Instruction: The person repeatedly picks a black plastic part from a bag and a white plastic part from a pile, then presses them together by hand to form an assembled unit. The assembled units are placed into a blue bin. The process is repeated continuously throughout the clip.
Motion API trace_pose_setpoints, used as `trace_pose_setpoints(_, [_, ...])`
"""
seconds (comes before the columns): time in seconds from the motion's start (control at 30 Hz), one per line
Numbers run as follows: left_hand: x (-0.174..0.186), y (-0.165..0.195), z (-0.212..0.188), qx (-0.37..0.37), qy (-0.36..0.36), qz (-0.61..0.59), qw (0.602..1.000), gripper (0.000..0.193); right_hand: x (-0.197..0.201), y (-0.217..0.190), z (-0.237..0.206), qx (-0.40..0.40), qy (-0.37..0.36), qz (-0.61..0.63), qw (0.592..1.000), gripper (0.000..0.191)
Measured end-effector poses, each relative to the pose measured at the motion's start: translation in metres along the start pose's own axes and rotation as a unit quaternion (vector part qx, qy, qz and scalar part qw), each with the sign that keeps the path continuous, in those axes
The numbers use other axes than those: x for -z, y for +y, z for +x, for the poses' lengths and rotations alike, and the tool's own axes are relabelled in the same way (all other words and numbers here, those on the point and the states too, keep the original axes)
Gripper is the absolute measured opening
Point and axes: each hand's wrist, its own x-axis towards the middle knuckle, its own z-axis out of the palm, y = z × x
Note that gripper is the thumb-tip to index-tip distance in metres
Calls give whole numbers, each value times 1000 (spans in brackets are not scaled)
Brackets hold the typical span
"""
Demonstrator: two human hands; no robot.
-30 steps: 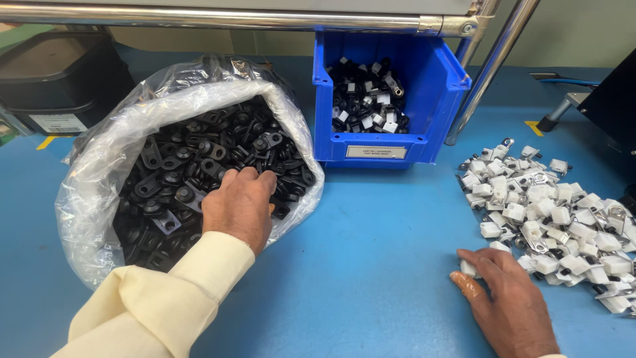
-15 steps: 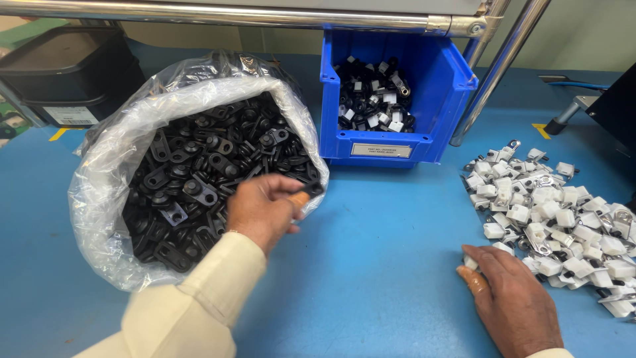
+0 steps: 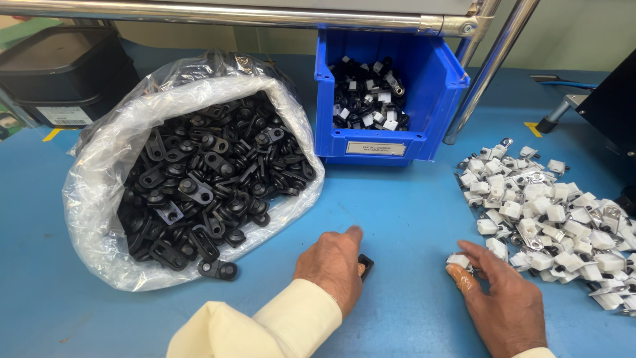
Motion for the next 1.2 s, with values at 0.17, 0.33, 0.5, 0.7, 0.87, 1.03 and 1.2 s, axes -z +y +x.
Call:
trace_pose_setpoints(0.17, [5, -2, 3, -2, -2, -6, 1000, 13, 1, -4, -2, 18, 1, -51, 999, 35])
trace_pose_setpoints(0.33, [-7, 0, 14, 134, -49, -342, 929, 16, 2, -17, 17, 24, -39, -79, 996, 33])
trace_pose_setpoints(0.5, [-29, 20, 21, 157, -30, -444, 882, 19, -2, -22, 11, -62, -101, 262, 958, 34])
trace_pose_setpoints(0.7, [-26, 32, 22, 134, -41, -397, 907, 17, -18, -34, -8, -81, -140, 325, 932, 33])
trace_pose_setpoints(0.87, [-10, 36, 22, 109, -85, -281, 950, 18, -10, -49, -9, -76, -123, 289, 946, 32])
trace_pose_setpoints(1.03, [2, 41, 23, 101, -119, -174, 972, 14, -5, -60, -11, -4, -109, 159, 981, 39])
trace_pose_setpoints(1.2, [11, 47, 26, 104, -141, -138, 975, 14, -7, -60, -7, -9, -116, 196, 974, 36])
